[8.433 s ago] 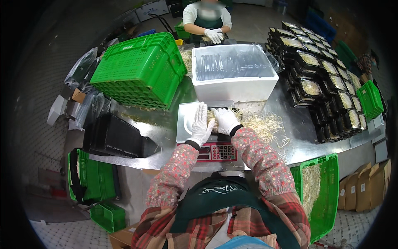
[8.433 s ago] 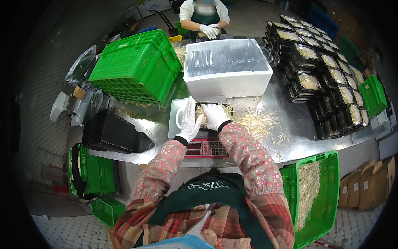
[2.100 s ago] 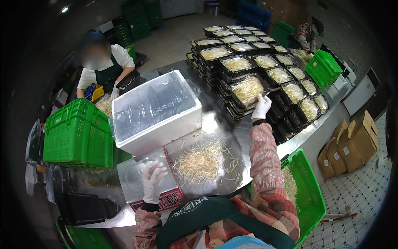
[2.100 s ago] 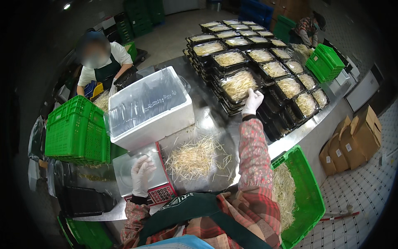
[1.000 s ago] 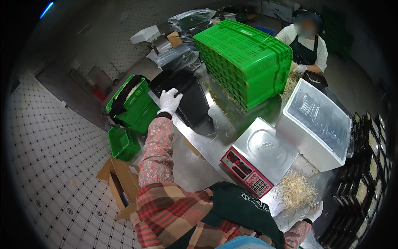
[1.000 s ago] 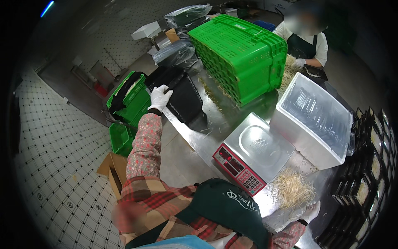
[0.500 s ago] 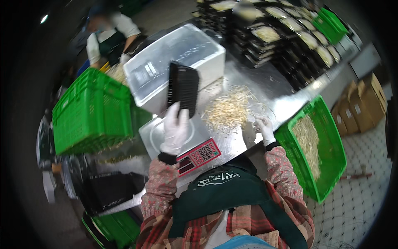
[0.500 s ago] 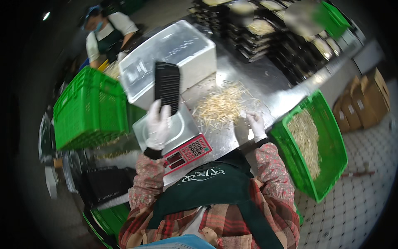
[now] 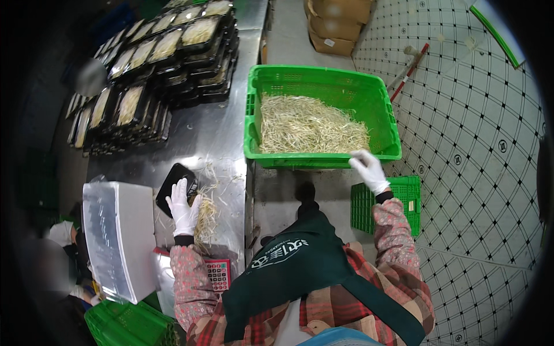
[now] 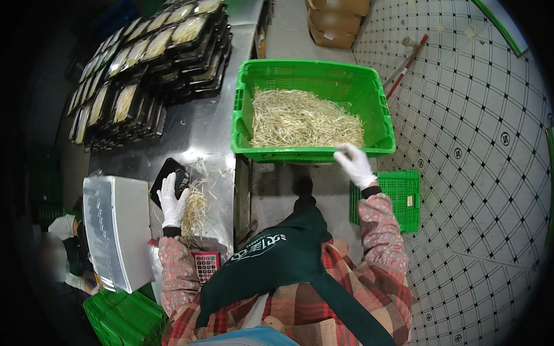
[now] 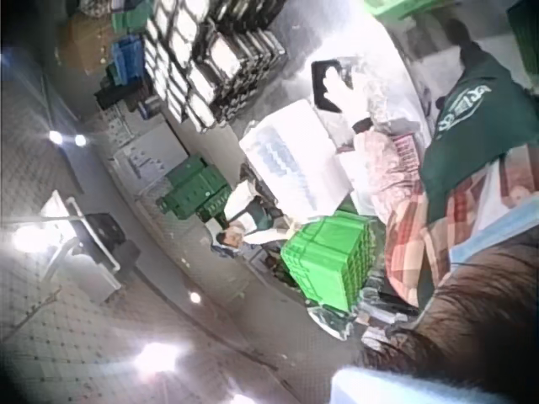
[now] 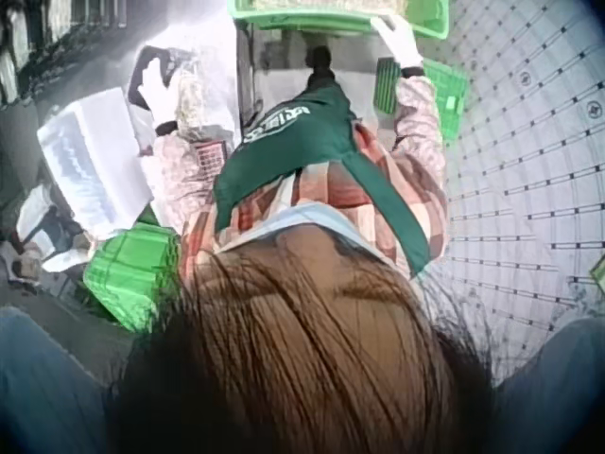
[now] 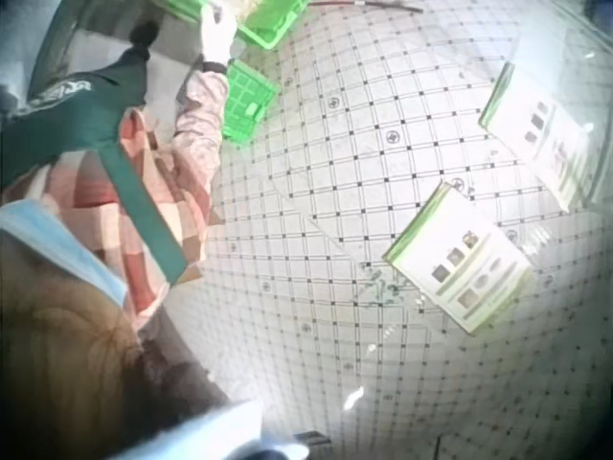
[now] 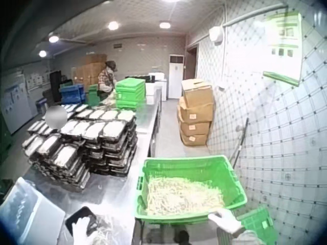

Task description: The person repeatedly scoops shredded noodles from a green basket, places them into black trays on a digital scale, adjusts the amount to reach a target weight, and stacks the filled trays on the table. The process is repeated continuously.

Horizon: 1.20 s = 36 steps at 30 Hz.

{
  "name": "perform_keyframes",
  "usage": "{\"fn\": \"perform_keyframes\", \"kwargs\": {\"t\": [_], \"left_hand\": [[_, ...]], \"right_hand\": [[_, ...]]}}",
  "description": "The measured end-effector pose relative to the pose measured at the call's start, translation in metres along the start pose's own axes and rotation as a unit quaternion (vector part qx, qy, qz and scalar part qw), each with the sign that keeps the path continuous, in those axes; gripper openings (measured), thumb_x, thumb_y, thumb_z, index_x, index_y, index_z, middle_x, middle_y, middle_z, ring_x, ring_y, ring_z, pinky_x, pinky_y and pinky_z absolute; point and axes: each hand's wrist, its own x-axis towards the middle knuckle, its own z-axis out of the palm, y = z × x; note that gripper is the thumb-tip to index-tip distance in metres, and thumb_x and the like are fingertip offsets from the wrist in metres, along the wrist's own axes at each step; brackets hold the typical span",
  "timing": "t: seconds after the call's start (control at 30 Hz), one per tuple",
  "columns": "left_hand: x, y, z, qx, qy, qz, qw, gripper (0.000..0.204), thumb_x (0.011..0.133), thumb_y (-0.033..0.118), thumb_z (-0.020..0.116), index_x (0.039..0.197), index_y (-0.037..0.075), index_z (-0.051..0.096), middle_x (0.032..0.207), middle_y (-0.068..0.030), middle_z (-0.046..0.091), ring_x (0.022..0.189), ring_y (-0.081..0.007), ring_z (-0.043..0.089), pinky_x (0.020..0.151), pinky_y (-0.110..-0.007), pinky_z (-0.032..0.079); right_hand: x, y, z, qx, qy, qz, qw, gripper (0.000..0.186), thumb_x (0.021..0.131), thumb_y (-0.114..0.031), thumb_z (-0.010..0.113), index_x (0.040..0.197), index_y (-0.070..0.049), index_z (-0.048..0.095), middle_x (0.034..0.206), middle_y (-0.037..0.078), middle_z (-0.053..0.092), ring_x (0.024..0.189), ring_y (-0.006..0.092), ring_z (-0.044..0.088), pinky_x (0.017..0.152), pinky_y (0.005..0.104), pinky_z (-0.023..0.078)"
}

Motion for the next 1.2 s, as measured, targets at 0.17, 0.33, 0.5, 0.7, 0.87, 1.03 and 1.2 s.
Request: {"fn": "perform_keyframes", "kwargs": {"t": [0.17, 0.33, 0.5, 0.7, 0.87, 1.03, 1.2], "left_hand": [[0.062, 0.157, 0.015, -0.446, -0.107, -0.010, 0.888, 0.059, 0.089, 0.013, 0.071, 0.141, 0.000, 0.046, 0.142, -0.0139, 0.049, 0.133, -0.0230, 0.045, 0.113, -0.035, 0.034], [0.118, 0.283, 0.121, -0.479, -0.289, -0.036, 0.828, 0.066, 0.091, 0.017, 0.068, 0.147, 0.002, 0.038, 0.148, -0.0159, 0.044, 0.134, -0.0242, 0.045, 0.113, -0.036, 0.034], [0.141, 0.359, 0.236, -0.533, -0.438, -0.242, 0.682, 0.070, 0.097, 0.020, 0.062, 0.153, 0.005, 0.024, 0.153, -0.0126, 0.038, 0.135, -0.0220, 0.043, 0.105, -0.034, 0.041], [0.163, 0.402, 0.317, -0.469, -0.448, -0.401, 0.647, 0.072, 0.096, 0.025, 0.062, 0.153, 0.004, 0.023, 0.153, -0.0175, 0.037, 0.137, -0.0268, 0.041, 0.108, -0.040, 0.039], [0.182, 0.396, 0.338, -0.498, -0.251, -0.391, 0.732, 0.058, 0.095, 0.005, 0.060, 0.146, -0.004, 0.035, 0.144, -0.0173, 0.047, 0.131, -0.0226, 0.047, 0.109, -0.032, 0.038], [0.187, 0.296, 0.322, -0.451, -0.107, -0.376, 0.802, 0.050, 0.097, 0.013, 0.060, 0.143, 0.006, 0.044, 0.143, -0.0128, 0.049, 0.124, -0.0214, 0.053, 0.095, -0.037, 0.048], [0.180, 0.233, 0.317, -0.437, -0.078, -0.522, 0.728, 0.050, 0.099, 0.018, 0.053, 0.145, 0.010, 0.038, 0.137, -0.0129, 0.053, 0.123, -0.0296, 0.054, 0.092, -0.045, 0.050]], "right_hand": [[0.127, 0.081, -0.094, -0.059, 0.053, 0.023, 0.997, 0.054, 0.090, -0.030, 0.069, 0.131, 0.001, 0.054, 0.125, 0.016, 0.062, 0.115, 0.0217, 0.059, 0.099, 0.0322, 0.046], [0.269, 0.184, -0.083, -0.240, -0.141, 0.189, 0.942, 0.101, 0.081, -0.062, 0.067, 0.151, -0.002, 0.028, 0.153, 0.020, 0.035, 0.141, 0.0325, 0.036, 0.115, 0.0383, 0.031], [0.344, 0.268, -0.038, -0.280, -0.273, 0.257, 0.884, 0.115, 0.073, -0.075, 0.064, 0.153, -0.002, 0.024, 0.156, 0.019, 0.030, 0.144, 0.0307, 0.032, 0.117, 0.0389, 0.030], [0.375, 0.306, 0.021, -0.285, -0.223, 0.311, 0.879, 0.127, 0.064, -0.082, 0.065, 0.156, -0.011, 0.014, 0.161, 0.020, 0.014, 0.147, 0.0390, 0.019, 0.116, 0.0523, 0.027], [0.368, 0.259, 0.063, -0.338, -0.256, 0.251, 0.870, 0.125, 0.063, -0.077, 0.072, 0.157, -0.019, 0.014, 0.162, 0.016, 0.014, 0.146, 0.0388, 0.022, 0.110, 0.0605, 0.030], [0.379, 0.283, 0.045, -0.231, -0.245, 0.274, 0.901, 0.092, 0.070, -0.039, 0.078, 0.149, -0.017, 0.036, 0.148, 0.016, 0.041, 0.131, 0.0358, 0.047, 0.102, 0.0433, 0.046], [0.380, 0.281, 0.044, -0.195, -0.256, 0.280, 0.904, 0.078, 0.072, -0.030, 0.075, 0.143, -0.014, 0.048, 0.127, 0.020, 0.062, 0.118, 0.0309, 0.060, 0.101, 0.0370, 0.046]]}}
